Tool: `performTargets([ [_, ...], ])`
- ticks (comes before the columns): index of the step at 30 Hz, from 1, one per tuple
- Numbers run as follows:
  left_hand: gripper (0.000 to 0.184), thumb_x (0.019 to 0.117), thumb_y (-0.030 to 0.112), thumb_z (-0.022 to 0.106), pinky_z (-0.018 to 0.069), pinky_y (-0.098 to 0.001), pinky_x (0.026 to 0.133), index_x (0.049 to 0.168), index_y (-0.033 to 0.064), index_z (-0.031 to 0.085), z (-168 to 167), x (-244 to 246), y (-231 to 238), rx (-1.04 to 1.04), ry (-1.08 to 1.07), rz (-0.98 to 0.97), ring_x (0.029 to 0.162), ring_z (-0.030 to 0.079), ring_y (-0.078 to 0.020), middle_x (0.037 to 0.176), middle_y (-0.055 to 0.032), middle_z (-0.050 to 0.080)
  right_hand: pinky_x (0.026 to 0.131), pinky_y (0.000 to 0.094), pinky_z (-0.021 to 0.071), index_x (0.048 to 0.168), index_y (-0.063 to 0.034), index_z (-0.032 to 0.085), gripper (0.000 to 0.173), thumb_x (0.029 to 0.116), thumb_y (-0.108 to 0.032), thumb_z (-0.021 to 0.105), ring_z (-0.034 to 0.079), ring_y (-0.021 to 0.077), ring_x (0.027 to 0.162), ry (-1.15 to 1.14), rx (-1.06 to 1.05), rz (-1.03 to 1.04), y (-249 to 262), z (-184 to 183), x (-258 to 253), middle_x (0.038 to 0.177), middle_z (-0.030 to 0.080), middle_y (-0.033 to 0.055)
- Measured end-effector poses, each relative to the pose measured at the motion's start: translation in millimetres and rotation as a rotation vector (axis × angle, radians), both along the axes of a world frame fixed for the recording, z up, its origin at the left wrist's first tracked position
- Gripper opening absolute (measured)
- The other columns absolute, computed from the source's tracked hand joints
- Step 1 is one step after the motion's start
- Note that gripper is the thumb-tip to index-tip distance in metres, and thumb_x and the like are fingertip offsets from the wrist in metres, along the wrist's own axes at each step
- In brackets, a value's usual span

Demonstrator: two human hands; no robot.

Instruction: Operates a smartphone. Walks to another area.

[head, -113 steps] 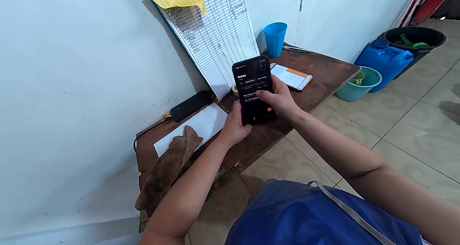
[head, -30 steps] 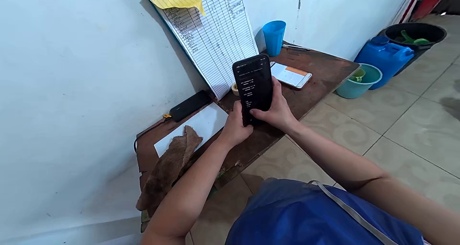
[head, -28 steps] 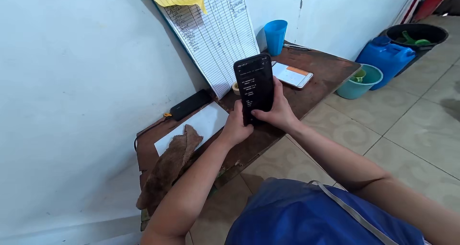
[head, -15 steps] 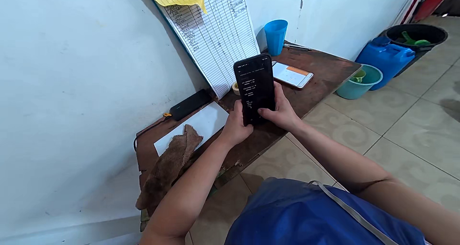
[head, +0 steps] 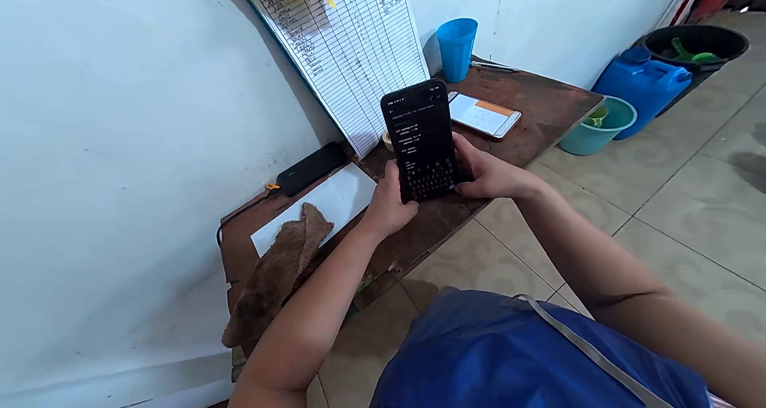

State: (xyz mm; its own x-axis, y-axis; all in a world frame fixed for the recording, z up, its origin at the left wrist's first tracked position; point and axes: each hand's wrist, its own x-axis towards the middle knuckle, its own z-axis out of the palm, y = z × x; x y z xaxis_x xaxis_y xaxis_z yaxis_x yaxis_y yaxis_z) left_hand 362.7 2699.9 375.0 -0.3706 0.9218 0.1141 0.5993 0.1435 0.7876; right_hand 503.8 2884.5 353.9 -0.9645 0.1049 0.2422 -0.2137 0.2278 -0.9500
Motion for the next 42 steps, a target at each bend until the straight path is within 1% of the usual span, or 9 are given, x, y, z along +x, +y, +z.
performTargets([
  [5,0.078,0.0754,-0.016,0.066,0.0537,-0.0426,0.098,0.144,-0.0064,0.031,-3,-1,0,0.015,0.002,-0.006,0.117,0.065,-0.0252,0.125,-0.0232,0.063,0.093,0.0229,0.0567,0.156,-0.0030,0.011,0.100,0.0697,0.010,0.059,0.067,0.0036,0.110,0.035,-0.017,0.020,0,-5,-1,0.132,0.062,0.0069],
  [9,0.078,0.0742,-0.016,0.067,0.0530,-0.0410,0.099,0.143,-0.0062,0.032,-3,-2,0,0.039,0.005,-0.014,0.118,0.064,-0.0237,0.126,-0.0222,0.063,0.091,0.0224,0.0569,0.154,-0.0013,0.022,0.085,0.0769,0.007,0.058,0.069,0.0032,0.104,0.041,-0.016,-0.072,-4,-2,-2,0.126,0.066,0.0074],
  [12,0.078,0.0738,-0.017,0.067,0.0530,-0.0409,0.099,0.143,-0.0060,0.032,-4,-2,0,0.052,-0.007,-0.021,0.118,0.065,-0.0232,0.125,-0.0221,0.063,0.091,0.0223,0.0566,0.152,-0.0006,0.026,0.079,0.0794,0.007,0.054,0.069,0.0030,0.103,0.052,-0.032,-0.080,-4,-1,-2,0.124,0.067,0.0069],
  [19,0.077,0.0740,-0.017,0.066,0.0520,-0.0417,0.101,0.143,-0.0068,0.033,-3,-1,0,0.052,0.017,-0.018,0.119,0.064,-0.0243,0.126,-0.0234,0.062,0.091,0.0217,0.0570,0.153,-0.0030,0.023,0.086,0.0735,0.008,0.055,0.069,0.0020,0.103,0.076,-0.039,-0.035,-3,-5,0,0.123,0.067,0.0033],
  [24,0.078,0.0736,-0.019,0.066,0.0527,-0.0403,0.100,0.142,-0.0067,0.033,-3,-1,1,0.055,0.000,-0.020,0.118,0.064,-0.0230,0.125,-0.0227,0.063,0.091,0.0210,0.0562,0.153,-0.0012,0.024,0.082,0.0792,0.011,0.056,0.069,0.0024,0.103,0.051,-0.024,-0.096,-7,-4,-1,0.125,0.067,0.0068],
  [28,0.078,0.0739,-0.018,0.066,0.0530,-0.0403,0.099,0.143,-0.0067,0.032,-3,-1,0,0.048,0.001,-0.017,0.117,0.065,-0.0233,0.125,-0.0224,0.063,0.089,0.0194,0.0568,0.154,-0.0010,0.021,0.087,0.0757,0.009,0.059,0.069,0.0004,0.102,0.066,-0.016,-0.072,-6,-5,0,0.124,0.067,0.0042],
  [31,0.077,0.0752,-0.016,0.066,0.0541,-0.0440,0.097,0.143,-0.0070,0.032,-2,0,0,0.028,0.022,-0.004,0.114,0.067,-0.0260,0.122,-0.0237,0.064,0.089,0.0234,0.0575,0.154,-0.0039,0.024,0.085,0.0775,0.013,0.057,0.070,0.0044,0.101,0.056,0.010,-0.112,-9,-3,2,0.122,0.068,0.0067],
  [33,0.077,0.0749,-0.016,0.066,0.0541,-0.0433,0.097,0.143,-0.0070,0.032,-2,0,0,0.032,0.028,-0.010,0.114,0.067,-0.0256,0.122,-0.0235,0.064,0.089,0.0237,0.0576,0.155,-0.0049,0.023,0.085,0.0788,0.014,0.056,0.070,0.0048,0.101,0.054,0.016,-0.117,-9,-4,2,0.123,0.068,0.0067],
  [42,0.079,0.0739,-0.018,0.066,0.0535,-0.0414,0.098,0.144,-0.0053,0.031,-1,-1,1,0.042,-0.020,-0.013,0.116,0.065,-0.0241,0.125,-0.0228,0.063,0.087,0.0218,0.0581,0.155,-0.0038,0.020,0.089,0.0754,0.007,0.060,0.069,0.0024,0.100,0.079,0.009,-0.101,-10,-5,-2,0.123,0.067,0.0052],
])
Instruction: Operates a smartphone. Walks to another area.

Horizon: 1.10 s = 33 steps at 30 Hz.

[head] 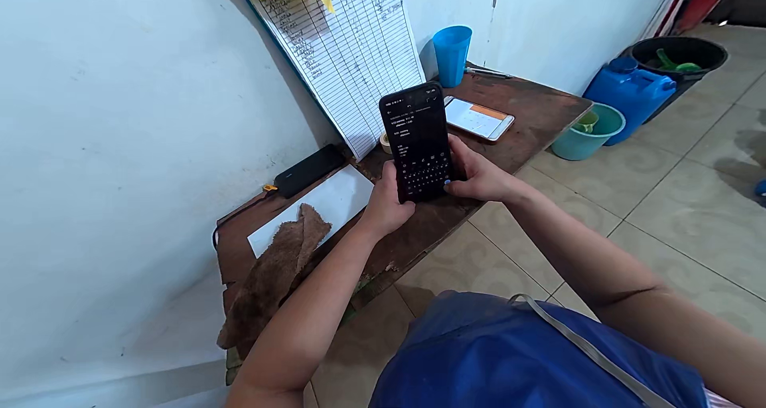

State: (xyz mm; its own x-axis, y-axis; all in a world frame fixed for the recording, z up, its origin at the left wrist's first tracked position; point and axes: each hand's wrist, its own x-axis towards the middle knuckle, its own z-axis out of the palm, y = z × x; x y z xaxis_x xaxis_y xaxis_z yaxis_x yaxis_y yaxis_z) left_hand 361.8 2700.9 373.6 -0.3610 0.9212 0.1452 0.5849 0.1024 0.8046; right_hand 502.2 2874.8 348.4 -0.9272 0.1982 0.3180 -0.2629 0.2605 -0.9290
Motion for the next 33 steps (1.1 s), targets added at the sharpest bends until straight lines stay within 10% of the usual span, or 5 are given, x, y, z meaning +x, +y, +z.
performTargets([
  [25,0.085,0.0708,-0.020,0.061,0.0556,-0.0349,0.093,0.147,-0.0008,0.028,4,-4,-2,0.049,-0.175,0.002,0.111,0.066,-0.0164,0.125,-0.0167,0.063,0.091,0.0229,0.0574,0.156,-0.0057,0.017,0.093,0.0750,0.003,0.062,0.067,0.0037,0.109,-0.002,-0.074,0.010,-9,10,-3,0.132,0.061,0.0054],
  [33,0.084,0.0680,-0.015,0.061,0.0572,-0.0270,0.089,0.144,0.0010,0.029,7,-2,-7,0.177,-0.188,-0.093,0.106,0.067,-0.0079,0.122,-0.0092,0.064,0.060,0.0267,0.0622,0.139,-0.0180,0.033,0.069,0.0775,0.005,0.053,0.073,0.0107,0.093,0.032,-0.379,0.149,-10,8,-7,0.116,0.069,-0.0034],
])
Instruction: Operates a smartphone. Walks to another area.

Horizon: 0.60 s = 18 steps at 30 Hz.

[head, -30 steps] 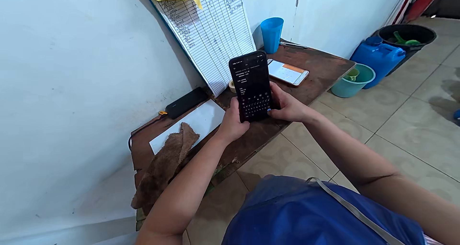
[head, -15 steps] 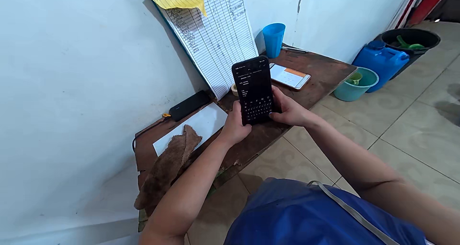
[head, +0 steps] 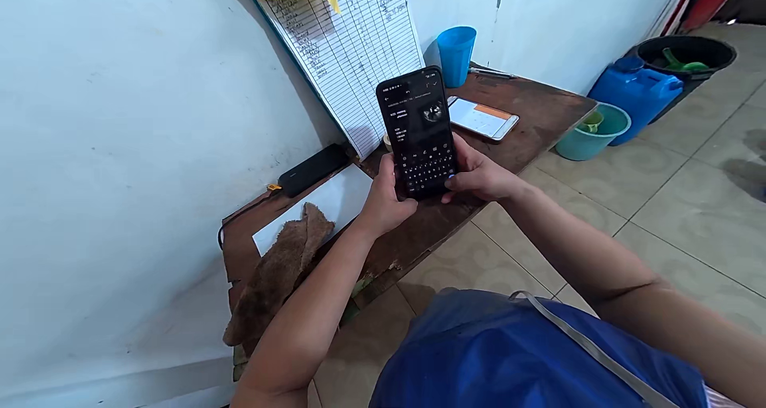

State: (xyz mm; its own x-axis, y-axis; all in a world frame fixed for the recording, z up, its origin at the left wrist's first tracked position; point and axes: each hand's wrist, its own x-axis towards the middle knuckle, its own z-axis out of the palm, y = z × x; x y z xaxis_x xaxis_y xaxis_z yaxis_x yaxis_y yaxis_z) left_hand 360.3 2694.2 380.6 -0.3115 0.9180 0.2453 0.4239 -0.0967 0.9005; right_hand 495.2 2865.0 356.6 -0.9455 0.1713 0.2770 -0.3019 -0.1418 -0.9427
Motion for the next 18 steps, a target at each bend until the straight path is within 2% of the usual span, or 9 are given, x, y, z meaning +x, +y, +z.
performTargets([
  [4,0.087,0.0689,-0.016,0.059,0.0566,-0.0284,0.090,0.148,-0.0005,0.025,-1,-2,0,0.003,0.057,0.006,0.109,0.066,-0.0099,0.125,-0.0127,0.062,0.056,0.0225,0.0590,0.138,-0.0165,0.036,0.063,0.0796,0.004,0.051,0.071,0.0061,0.086,0.036,0.061,-0.116,-9,-6,-5,0.112,0.069,-0.0043],
  [7,0.087,0.0693,-0.018,0.061,0.0556,-0.0307,0.093,0.147,-0.0019,0.025,0,-2,0,-0.023,0.090,0.021,0.112,0.065,-0.0126,0.127,-0.0157,0.061,0.055,0.0201,0.0577,0.138,-0.0150,0.037,0.056,0.0874,0.005,0.050,0.071,0.0046,0.082,0.024,0.090,-0.187,-15,-6,-6,0.110,0.069,-0.0032],
  [10,0.085,0.0715,-0.015,0.063,0.0545,-0.0309,0.095,0.147,-0.0040,0.026,-1,-2,-1,-0.022,0.129,0.002,0.115,0.064,-0.0137,0.129,-0.0179,0.060,0.053,0.0192,0.0565,0.137,-0.0141,0.038,0.055,0.0872,0.005,0.051,0.070,0.0038,0.078,-0.013,0.094,-0.256,-20,-4,-6,0.107,0.069,-0.0029],
  [12,0.077,0.0758,-0.008,0.060,0.0560,-0.0280,0.091,0.145,-0.0051,0.028,-3,-6,-1,0.018,0.122,-0.025,0.109,0.066,-0.0100,0.124,-0.0154,0.062,0.053,0.0199,0.0567,0.135,-0.0140,0.039,0.055,0.0847,0.003,0.054,0.070,0.0044,0.078,-0.040,0.061,-0.291,-25,-3,-6,0.105,0.070,-0.0027],
  [14,0.065,0.0814,-0.004,0.050,0.0556,-0.0264,0.088,0.144,-0.0037,0.031,-2,-6,-1,0.034,0.057,-0.021,0.103,0.066,-0.0063,0.120,-0.0117,0.063,0.053,0.0202,0.0565,0.134,-0.0136,0.040,0.056,0.0827,0.001,0.057,0.070,0.0043,0.076,-0.047,0.033,-0.327,-32,-1,-7,0.102,0.070,-0.0028],
  [16,0.052,0.0905,-0.001,0.042,0.0539,-0.0288,0.094,0.142,-0.0064,0.034,-3,-6,1,0.045,0.045,0.020,0.106,0.065,-0.0082,0.122,-0.0146,0.061,0.052,0.0184,0.0545,0.132,-0.0129,0.041,0.054,0.0821,-0.001,0.060,0.068,0.0025,0.074,-0.028,0.048,-0.372,-37,-3,-10,0.101,0.070,-0.0030],
  [18,0.045,0.0965,0.000,0.039,0.0538,-0.0293,0.093,0.141,-0.0077,0.037,-5,-5,2,0.055,0.093,0.070,0.106,0.065,-0.0092,0.121,-0.0164,0.062,0.050,0.0173,0.0532,0.131,-0.0122,0.042,0.053,0.0821,-0.002,0.062,0.068,0.0018,0.072,-0.010,0.063,-0.419,-41,-5,-12,0.099,0.070,-0.0023],
])
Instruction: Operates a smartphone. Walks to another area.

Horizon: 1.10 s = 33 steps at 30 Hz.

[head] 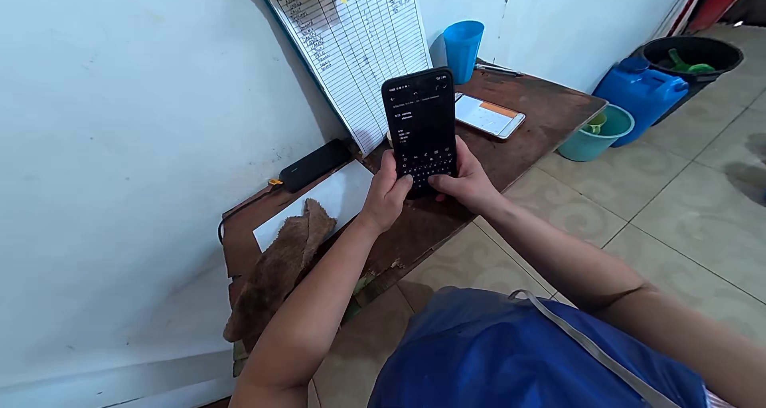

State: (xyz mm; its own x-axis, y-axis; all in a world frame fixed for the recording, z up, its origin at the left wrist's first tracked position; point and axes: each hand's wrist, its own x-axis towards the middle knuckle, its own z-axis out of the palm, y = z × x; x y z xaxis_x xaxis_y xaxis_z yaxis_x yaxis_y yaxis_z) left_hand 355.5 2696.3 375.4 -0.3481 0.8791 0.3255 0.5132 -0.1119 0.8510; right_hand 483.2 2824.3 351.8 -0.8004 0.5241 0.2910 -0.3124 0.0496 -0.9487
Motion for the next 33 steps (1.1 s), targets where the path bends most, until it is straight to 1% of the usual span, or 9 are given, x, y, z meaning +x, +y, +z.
performTargets([
  [5,0.047,0.0944,0.001,0.040,0.0550,-0.0277,0.088,0.141,-0.0048,0.037,0,3,0,0.019,0.012,0.002,0.100,0.066,-0.0071,0.116,-0.0130,0.063,0.049,0.0169,0.0530,0.128,-0.0109,0.045,0.048,0.0857,0.000,0.066,0.067,0.0019,0.069,0.004,0.007,-0.064,-4,1,-2,0.097,0.070,-0.0014],
  [8,0.049,0.0907,0.000,0.042,0.0551,-0.0266,0.087,0.140,-0.0049,0.037,-1,4,0,0.043,-0.025,-0.009,0.098,0.066,-0.0060,0.114,-0.0117,0.064,0.051,0.0171,0.0543,0.131,-0.0118,0.043,0.053,0.0854,-0.001,0.066,0.067,0.0015,0.069,-0.003,0.020,-0.027,-2,0,0,0.098,0.070,-0.0026],
  [10,0.052,0.0888,0.000,0.043,0.0554,-0.0269,0.086,0.140,-0.0051,0.036,-2,5,-1,0.042,-0.039,-0.008,0.098,0.066,-0.0064,0.114,-0.0117,0.064,0.053,0.0173,0.0548,0.135,-0.0130,0.040,0.061,0.0807,0.001,0.065,0.067,0.0011,0.069,0.008,0.042,0.009,-1,-3,2,0.099,0.069,-0.0036],
  [12,0.054,0.0875,0.001,0.044,0.0559,-0.0278,0.086,0.141,-0.0050,0.036,-2,5,0,0.042,-0.045,-0.008,0.098,0.067,-0.0071,0.114,-0.0119,0.064,0.057,0.0185,0.0572,0.135,-0.0136,0.038,0.068,0.0745,0.005,0.064,0.068,0.0011,0.075,0.007,0.047,0.039,-1,-3,4,0.102,0.069,-0.0047],
  [15,0.055,0.0864,0.002,0.045,0.0555,-0.0265,0.086,0.140,-0.0043,0.036,-5,3,0,0.052,-0.036,-0.011,0.098,0.066,-0.0053,0.113,-0.0102,0.064,0.060,0.0192,0.0583,0.134,-0.0131,0.037,0.071,0.0709,0.008,0.061,0.069,0.0009,0.079,0.008,0.054,0.061,0,-4,5,0.104,0.069,-0.0052],
  [19,0.056,0.0867,0.002,0.045,0.0556,-0.0272,0.087,0.141,-0.0065,0.035,-5,4,-1,0.063,-0.014,-0.001,0.099,0.066,-0.0062,0.115,-0.0123,0.064,0.057,0.0217,0.0593,0.139,-0.0148,0.035,0.066,0.0781,0.007,0.050,0.070,0.0040,0.079,0.023,0.024,0.155,6,-8,7,0.109,0.068,-0.0049],
  [22,0.055,0.0860,0.002,0.044,0.0563,-0.0257,0.084,0.140,-0.0047,0.035,-3,6,-2,0.071,-0.044,-0.001,0.097,0.067,-0.0045,0.113,-0.0101,0.064,0.059,0.0261,0.0615,0.141,-0.0171,0.036,0.060,0.0849,0.006,0.039,0.072,0.0079,0.083,0.041,-0.034,0.236,9,-12,8,0.112,0.069,-0.0035],
  [24,0.056,0.0854,0.002,0.045,0.0562,-0.0255,0.085,0.140,-0.0048,0.035,-3,6,-2,0.078,-0.053,-0.005,0.097,0.067,-0.0042,0.114,-0.0098,0.064,0.059,0.0266,0.0617,0.141,-0.0178,0.036,0.058,0.0873,0.006,0.036,0.072,0.0084,0.083,0.038,-0.052,0.246,10,-12,8,0.111,0.069,-0.0034],
  [33,0.054,0.0856,0.003,0.043,0.0569,-0.0268,0.084,0.139,-0.0057,0.035,-5,3,-2,0.080,-0.024,-0.028,0.095,0.067,-0.0056,0.112,-0.0109,0.064,0.058,0.0270,0.0616,0.138,-0.0182,0.038,0.058,0.0841,0.003,0.039,0.072,0.0088,0.079,0.063,-0.073,0.254,11,-15,7,0.109,0.070,-0.0036],
])
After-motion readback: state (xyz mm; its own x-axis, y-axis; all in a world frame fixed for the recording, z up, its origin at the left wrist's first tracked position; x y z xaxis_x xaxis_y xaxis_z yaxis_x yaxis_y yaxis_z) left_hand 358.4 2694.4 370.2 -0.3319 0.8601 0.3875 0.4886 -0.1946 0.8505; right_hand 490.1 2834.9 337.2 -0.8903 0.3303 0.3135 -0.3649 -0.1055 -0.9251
